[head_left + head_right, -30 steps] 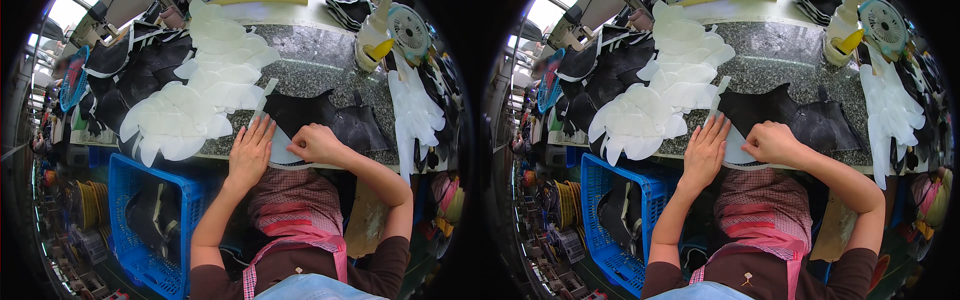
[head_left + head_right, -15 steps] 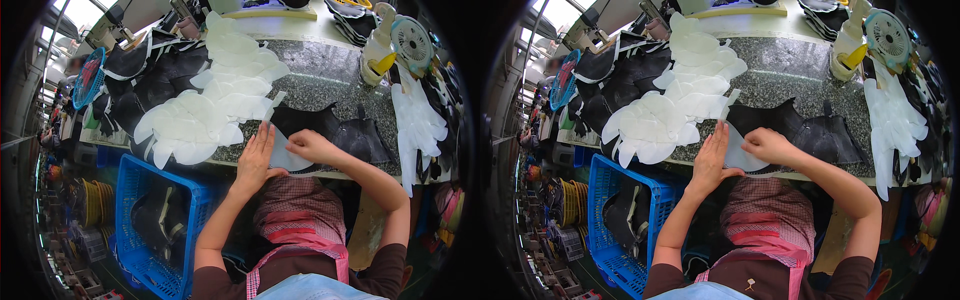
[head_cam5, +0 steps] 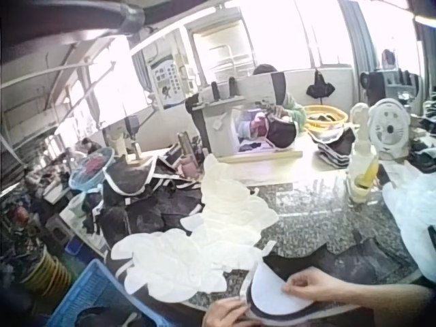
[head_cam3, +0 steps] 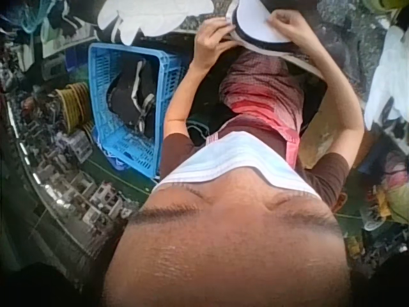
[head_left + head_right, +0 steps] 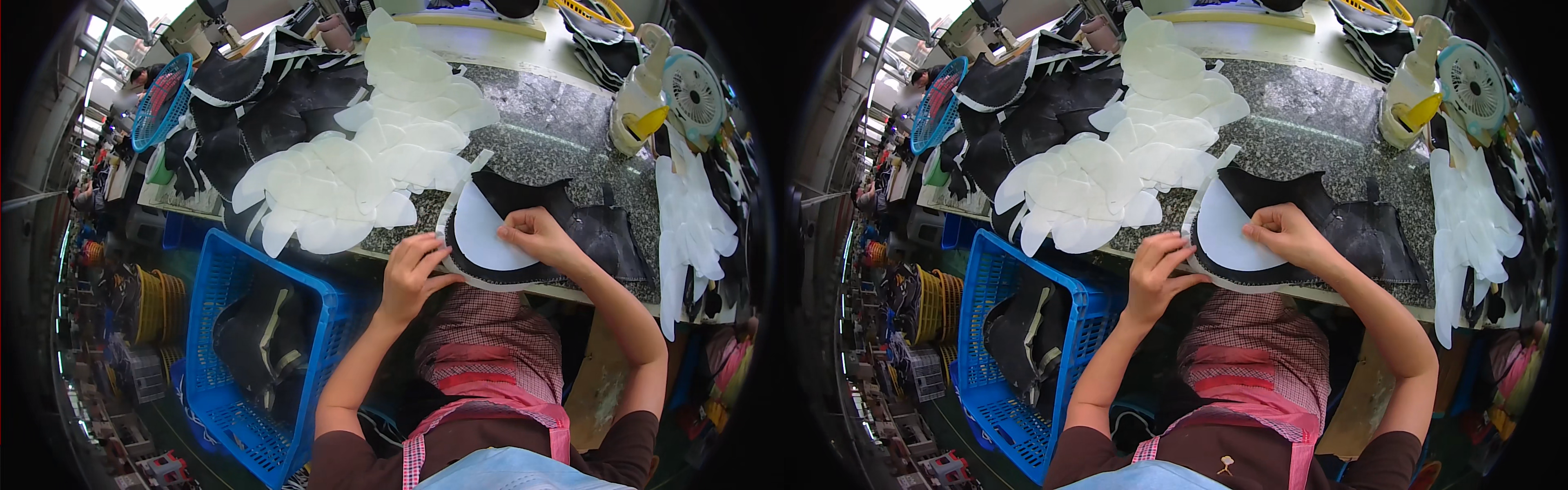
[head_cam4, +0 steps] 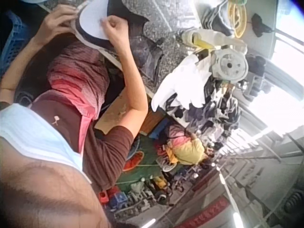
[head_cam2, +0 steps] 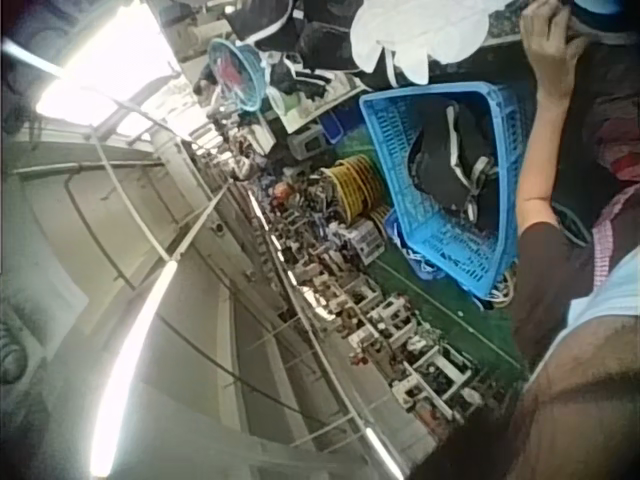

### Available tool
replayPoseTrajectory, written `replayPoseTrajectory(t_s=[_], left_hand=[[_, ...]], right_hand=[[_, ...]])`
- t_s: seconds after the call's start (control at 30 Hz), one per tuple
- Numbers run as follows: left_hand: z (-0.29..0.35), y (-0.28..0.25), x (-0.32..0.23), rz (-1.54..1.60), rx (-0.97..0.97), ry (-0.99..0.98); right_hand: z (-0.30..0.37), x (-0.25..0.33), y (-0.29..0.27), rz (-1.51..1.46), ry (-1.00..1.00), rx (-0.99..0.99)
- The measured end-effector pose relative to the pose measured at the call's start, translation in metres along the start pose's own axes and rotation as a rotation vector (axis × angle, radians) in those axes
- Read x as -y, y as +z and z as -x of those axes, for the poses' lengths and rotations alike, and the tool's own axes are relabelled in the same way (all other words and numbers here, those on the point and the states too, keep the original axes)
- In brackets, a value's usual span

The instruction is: The person sets down a phone, fits lining into shoe upper pieces, and attaches padding inserts onto the shoe components by hand, folding and pressing the edges together.

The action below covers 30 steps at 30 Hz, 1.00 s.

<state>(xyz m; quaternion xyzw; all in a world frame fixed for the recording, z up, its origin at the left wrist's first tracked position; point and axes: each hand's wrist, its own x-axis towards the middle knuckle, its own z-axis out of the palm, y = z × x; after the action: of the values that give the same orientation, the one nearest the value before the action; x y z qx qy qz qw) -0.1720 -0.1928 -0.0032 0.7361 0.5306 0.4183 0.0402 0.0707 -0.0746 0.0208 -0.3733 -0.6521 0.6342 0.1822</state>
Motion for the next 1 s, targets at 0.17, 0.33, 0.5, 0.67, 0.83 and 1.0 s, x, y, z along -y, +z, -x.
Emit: replayPoseTrajectory(t_s=[0.17, 0.33, 0.5, 0.67, 0.83, 1.0], left_hand=[[0.01, 0.004, 0.005, 0.023, -0.082, 0.12], [0.011, 0.004, 0.009, 0.036, -0.078, 0.133], [0.004, -0.001, 0.006, 0.059, -0.01, 0.129], [-0.032, 0.018, -0.007, 0.108, 0.026, 0.137], [-0.039, 0.029, -0.001, -0.141, 0.328, 0.102], [-0.048, 0.025, -0.01, -0.226, 0.412, 0.097]], right_hand=[[-0.003, 0.001, 0.009, 0.142, 0.018, 0.034], [-0.004, 0.003, 0.013, 0.227, -0.005, -0.028], [0.001, 0.017, 0.018, 0.442, -0.022, -0.113], [0.001, 0.021, 0.025, 0.55, 0.033, -0.124], [0.001, 0.017, 0.024, 0.679, -0.071, -0.153], [0.027, 0.036, 0.006, 0.784, -0.103, -0.178]])
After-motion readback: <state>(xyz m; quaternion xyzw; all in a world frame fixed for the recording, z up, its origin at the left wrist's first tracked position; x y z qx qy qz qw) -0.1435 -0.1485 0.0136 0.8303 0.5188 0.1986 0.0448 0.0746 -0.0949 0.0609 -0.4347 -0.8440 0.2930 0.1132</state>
